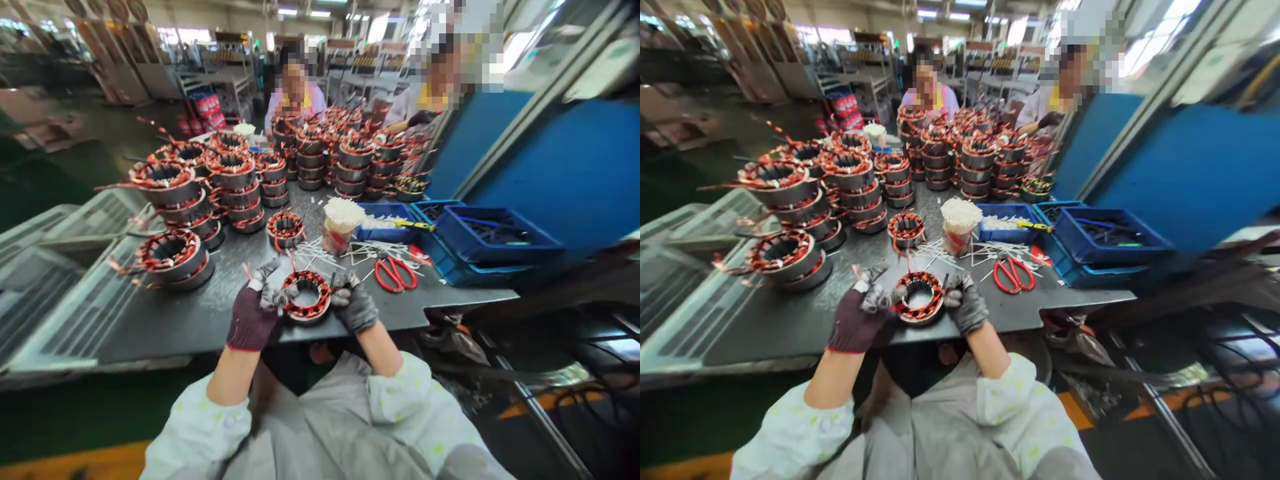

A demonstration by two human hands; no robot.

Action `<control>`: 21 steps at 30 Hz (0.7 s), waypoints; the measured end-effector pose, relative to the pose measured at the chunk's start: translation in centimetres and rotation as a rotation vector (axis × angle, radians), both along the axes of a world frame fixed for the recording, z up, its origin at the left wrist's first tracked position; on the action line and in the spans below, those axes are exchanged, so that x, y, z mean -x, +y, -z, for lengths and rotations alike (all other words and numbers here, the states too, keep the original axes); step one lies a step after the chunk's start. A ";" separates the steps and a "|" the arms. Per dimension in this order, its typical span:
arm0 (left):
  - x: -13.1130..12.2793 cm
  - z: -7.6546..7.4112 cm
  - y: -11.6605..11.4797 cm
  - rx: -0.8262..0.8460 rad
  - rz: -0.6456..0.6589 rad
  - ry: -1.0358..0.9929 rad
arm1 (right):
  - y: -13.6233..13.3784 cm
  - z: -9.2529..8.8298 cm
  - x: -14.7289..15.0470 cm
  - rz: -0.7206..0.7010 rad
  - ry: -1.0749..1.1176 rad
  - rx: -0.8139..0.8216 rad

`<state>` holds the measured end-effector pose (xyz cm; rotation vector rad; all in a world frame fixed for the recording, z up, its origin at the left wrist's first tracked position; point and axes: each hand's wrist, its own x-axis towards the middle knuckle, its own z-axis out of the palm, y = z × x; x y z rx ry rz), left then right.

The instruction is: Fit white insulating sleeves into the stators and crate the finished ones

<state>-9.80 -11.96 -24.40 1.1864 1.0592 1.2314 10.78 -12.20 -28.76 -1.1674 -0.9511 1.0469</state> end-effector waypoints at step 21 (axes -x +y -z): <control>1.5 1.6 -2.3 -0.939 0.138 1.106 | -2.3 -5.2 0.1 -0.604 -1.178 -0.458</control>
